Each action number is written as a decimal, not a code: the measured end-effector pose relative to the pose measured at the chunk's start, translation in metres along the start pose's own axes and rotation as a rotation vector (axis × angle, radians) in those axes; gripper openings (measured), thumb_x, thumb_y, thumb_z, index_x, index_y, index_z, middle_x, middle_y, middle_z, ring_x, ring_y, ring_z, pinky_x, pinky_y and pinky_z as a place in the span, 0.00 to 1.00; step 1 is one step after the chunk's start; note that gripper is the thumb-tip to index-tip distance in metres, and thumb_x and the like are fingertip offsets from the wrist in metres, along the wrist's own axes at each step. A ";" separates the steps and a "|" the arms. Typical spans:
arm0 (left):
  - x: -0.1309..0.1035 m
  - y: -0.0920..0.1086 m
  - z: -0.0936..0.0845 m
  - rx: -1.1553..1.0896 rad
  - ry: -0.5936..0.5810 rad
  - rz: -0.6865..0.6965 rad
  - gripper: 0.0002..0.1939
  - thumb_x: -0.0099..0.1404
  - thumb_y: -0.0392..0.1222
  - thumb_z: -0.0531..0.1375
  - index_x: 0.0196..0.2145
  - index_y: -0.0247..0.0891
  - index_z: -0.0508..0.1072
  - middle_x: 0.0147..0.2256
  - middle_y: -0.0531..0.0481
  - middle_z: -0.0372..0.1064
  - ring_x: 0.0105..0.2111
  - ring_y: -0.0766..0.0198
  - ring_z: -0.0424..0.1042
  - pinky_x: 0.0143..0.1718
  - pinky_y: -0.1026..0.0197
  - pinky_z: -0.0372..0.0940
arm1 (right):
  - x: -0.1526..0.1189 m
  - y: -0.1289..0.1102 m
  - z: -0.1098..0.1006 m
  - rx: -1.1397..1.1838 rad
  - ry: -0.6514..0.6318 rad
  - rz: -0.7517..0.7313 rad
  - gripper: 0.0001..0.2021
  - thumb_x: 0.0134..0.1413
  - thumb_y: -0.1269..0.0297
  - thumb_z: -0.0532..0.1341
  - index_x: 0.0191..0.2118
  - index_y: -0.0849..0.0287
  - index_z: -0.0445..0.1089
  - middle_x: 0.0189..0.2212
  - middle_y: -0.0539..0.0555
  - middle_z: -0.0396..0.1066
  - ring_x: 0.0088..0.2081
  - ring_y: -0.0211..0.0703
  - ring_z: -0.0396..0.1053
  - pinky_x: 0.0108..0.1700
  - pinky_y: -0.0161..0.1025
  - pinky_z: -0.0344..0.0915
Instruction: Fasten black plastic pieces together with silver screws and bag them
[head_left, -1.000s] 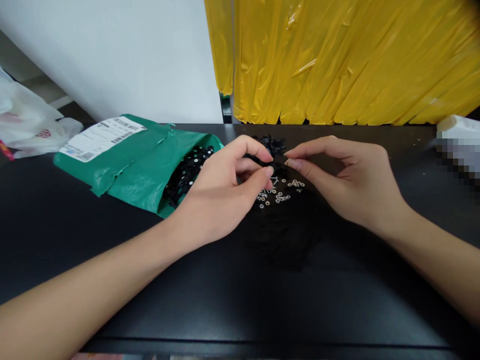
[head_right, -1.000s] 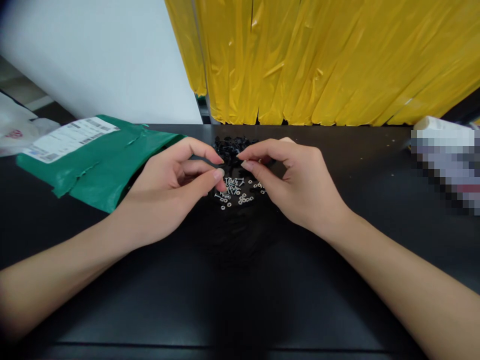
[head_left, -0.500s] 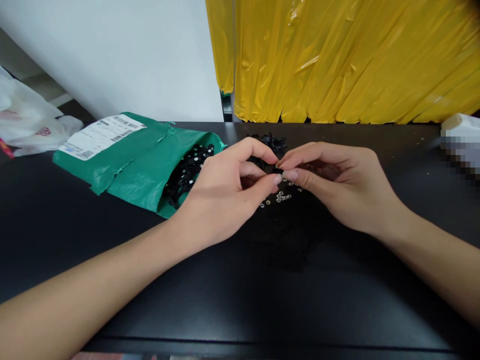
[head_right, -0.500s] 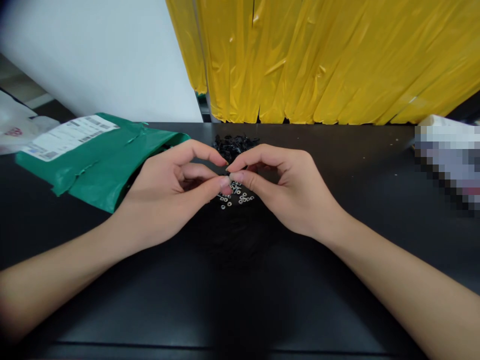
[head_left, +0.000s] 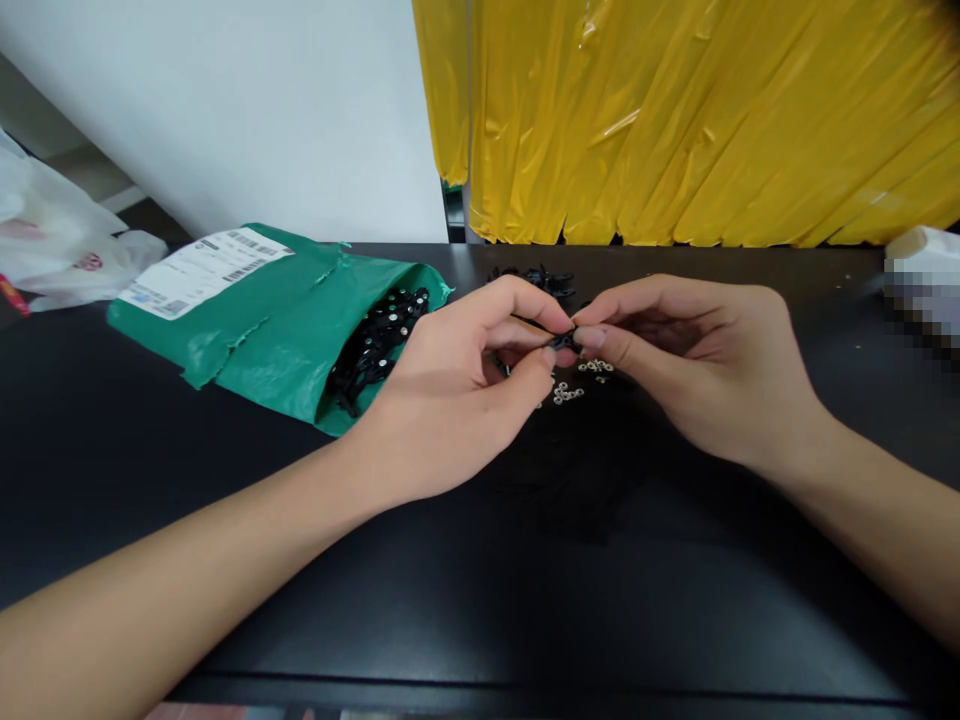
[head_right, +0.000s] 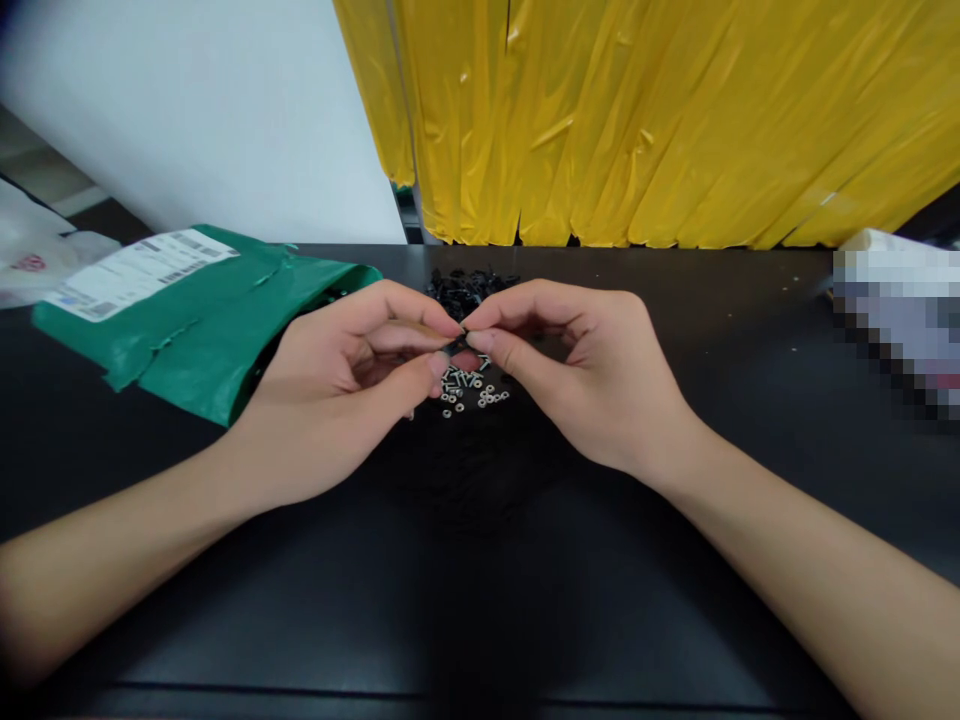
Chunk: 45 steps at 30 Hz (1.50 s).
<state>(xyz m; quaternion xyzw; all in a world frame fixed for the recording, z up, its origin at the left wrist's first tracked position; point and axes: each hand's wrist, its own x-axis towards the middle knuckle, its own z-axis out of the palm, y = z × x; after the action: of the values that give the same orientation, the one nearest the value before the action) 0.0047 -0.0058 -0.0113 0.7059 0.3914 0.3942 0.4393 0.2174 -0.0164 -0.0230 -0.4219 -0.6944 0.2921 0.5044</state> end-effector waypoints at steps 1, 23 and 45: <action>0.000 0.000 0.000 -0.002 0.010 -0.005 0.10 0.67 0.32 0.63 0.44 0.42 0.77 0.33 0.56 0.81 0.28 0.69 0.76 0.27 0.67 0.69 | 0.000 -0.001 0.000 -0.006 0.012 -0.012 0.04 0.64 0.67 0.74 0.41 0.49 0.85 0.37 0.48 0.86 0.38 0.44 0.85 0.45 0.43 0.83; 0.003 0.003 -0.004 0.155 0.022 -0.072 0.05 0.69 0.39 0.64 0.35 0.39 0.81 0.30 0.53 0.77 0.30 0.65 0.73 0.32 0.62 0.67 | -0.006 -0.001 0.004 -0.169 0.119 -0.060 0.03 0.65 0.64 0.74 0.42 0.47 0.86 0.39 0.48 0.86 0.39 0.50 0.84 0.45 0.49 0.81; 0.010 -0.002 -0.017 0.016 -0.179 -0.226 0.11 0.73 0.40 0.65 0.50 0.40 0.85 0.44 0.49 0.87 0.35 0.65 0.78 0.40 0.62 0.73 | 0.003 0.007 0.001 -0.084 0.035 0.060 0.04 0.64 0.59 0.74 0.40 0.51 0.86 0.37 0.51 0.87 0.38 0.45 0.84 0.44 0.41 0.81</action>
<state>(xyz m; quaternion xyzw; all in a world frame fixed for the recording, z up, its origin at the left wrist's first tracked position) -0.0074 0.0097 -0.0060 0.6933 0.4307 0.2747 0.5082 0.2176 -0.0102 -0.0277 -0.4684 -0.6842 0.2702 0.4894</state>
